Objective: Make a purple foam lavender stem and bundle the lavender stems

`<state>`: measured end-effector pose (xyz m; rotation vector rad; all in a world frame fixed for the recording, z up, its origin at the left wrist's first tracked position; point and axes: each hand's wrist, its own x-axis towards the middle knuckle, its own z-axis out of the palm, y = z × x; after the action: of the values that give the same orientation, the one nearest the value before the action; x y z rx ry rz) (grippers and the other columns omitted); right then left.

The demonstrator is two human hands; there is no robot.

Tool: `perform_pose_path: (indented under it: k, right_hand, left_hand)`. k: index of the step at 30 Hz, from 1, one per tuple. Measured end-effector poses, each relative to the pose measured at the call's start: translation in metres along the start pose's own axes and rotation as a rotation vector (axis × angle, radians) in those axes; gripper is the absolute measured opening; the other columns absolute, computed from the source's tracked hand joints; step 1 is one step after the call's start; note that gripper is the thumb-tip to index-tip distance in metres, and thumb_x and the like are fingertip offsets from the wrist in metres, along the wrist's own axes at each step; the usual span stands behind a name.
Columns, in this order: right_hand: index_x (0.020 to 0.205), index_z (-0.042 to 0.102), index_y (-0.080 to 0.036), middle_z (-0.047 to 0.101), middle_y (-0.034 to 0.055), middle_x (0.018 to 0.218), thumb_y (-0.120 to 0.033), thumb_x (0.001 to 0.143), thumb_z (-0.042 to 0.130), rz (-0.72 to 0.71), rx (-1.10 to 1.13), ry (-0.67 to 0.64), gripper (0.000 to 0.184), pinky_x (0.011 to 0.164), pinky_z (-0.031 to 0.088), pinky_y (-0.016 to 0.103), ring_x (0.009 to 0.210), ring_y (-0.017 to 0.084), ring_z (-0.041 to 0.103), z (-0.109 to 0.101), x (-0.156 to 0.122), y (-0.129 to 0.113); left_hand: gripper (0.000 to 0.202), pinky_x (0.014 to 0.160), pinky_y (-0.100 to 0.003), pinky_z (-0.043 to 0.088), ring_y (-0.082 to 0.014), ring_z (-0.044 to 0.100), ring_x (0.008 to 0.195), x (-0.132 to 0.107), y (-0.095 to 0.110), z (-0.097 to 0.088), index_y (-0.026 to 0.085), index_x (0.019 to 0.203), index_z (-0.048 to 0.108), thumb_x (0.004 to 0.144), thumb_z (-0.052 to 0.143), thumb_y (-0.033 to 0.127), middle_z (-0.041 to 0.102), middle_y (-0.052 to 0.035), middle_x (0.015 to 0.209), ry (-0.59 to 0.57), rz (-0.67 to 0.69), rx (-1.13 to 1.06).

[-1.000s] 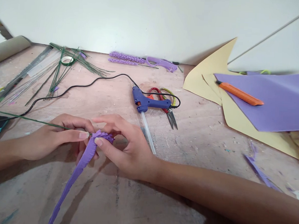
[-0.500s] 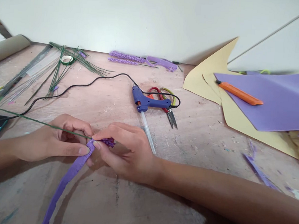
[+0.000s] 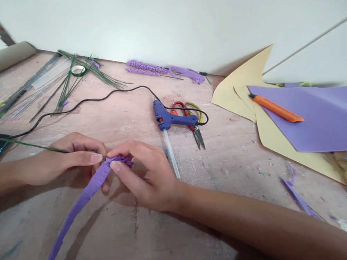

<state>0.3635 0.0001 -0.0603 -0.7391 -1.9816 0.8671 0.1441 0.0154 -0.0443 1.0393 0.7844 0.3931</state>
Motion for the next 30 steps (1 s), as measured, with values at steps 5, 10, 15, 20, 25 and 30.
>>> perform_pose_path:
  k: [5, 10, 15, 20, 25, 30]
  right_hand:
    - [0.095, 0.068, -0.016, 0.067, -0.0006, 0.071, -0.029, 0.103, 0.049, 0.241, 0.11, -0.1, 0.024, 0.055, 0.044, 0.021, 0.061, 0.01, 0.058, -0.002, 0.003, 0.0]
    - [0.075, 0.063, -0.016, 0.061, -0.0021, 0.059, -0.028, 0.099, 0.053, 0.348, 0.087, -0.094, 0.028, 0.047, 0.039, 0.02, 0.05, 0.008, 0.053, 0.001, 0.006, -0.004]
    - [0.082, 0.065, -0.017, 0.066, -0.0019, 0.065, -0.021, 0.095, 0.057, 0.282, 0.019, -0.033, 0.015, 0.051, 0.045, 0.018, 0.054, 0.008, 0.058, 0.002, 0.008, -0.008]
    - [0.087, 0.068, -0.017, 0.069, -0.0006, 0.074, -0.014, 0.092, 0.063, 0.127, -0.019, 0.046, 0.008, 0.059, 0.049, 0.018, 0.066, 0.009, 0.063, 0.002, 0.005, -0.003]
    - [0.091, 0.067, -0.019, 0.068, -0.0011, 0.077, -0.012, 0.092, 0.065, 0.033, -0.004, 0.093, 0.007, 0.063, 0.049, 0.022, 0.07, 0.01, 0.063, 0.004, 0.002, 0.003]
    - [0.095, 0.066, -0.02, 0.068, 0.0002, 0.083, -0.01, 0.092, 0.065, -0.021, 0.022, 0.103, 0.01, 0.069, 0.05, 0.026, 0.077, 0.012, 0.063, 0.004, 0.002, 0.007]
  left_hand:
    - [0.026, 0.06, -0.027, 0.05, -0.018, 0.068, 0.062, 0.0, 0.0, -0.001, 0.013, 0.086, 0.069, 0.088, 0.065, 0.039, 0.077, -0.0109, 0.076, 0.004, 0.012, 0.062]
    - [0.029, 0.056, -0.023, 0.047, -0.0149, 0.066, 0.06, -0.001, 0.002, 0.0, 0.013, 0.085, 0.07, 0.089, 0.067, 0.042, 0.076, -0.0095, 0.077, 0.027, 0.019, 0.147]
    - [0.034, 0.055, -0.023, 0.047, -0.0151, 0.066, 0.06, 0.001, 0.0, -0.001, 0.012, 0.085, 0.071, 0.089, 0.068, 0.046, 0.078, -0.0112, 0.079, 0.039, -0.023, 0.082]
    - [0.035, 0.056, -0.023, 0.05, -0.0146, 0.067, 0.057, 0.003, 0.0, -0.003, 0.011, 0.083, 0.073, 0.092, 0.065, 0.044, 0.079, -0.0119, 0.079, -0.021, 0.016, 0.045]
    - [0.031, 0.054, -0.022, 0.051, -0.013, 0.067, 0.053, 0.003, 0.001, -0.001, 0.011, 0.081, 0.072, 0.097, 0.059, 0.035, 0.08, -0.0105, 0.077, -0.027, 0.063, 0.015]
    - [0.03, 0.054, -0.021, 0.051, -0.0126, 0.067, 0.054, 0.003, 0.002, 0.001, 0.011, 0.079, 0.07, 0.098, 0.056, 0.029, 0.079, -0.0103, 0.076, -0.032, 0.086, -0.017]
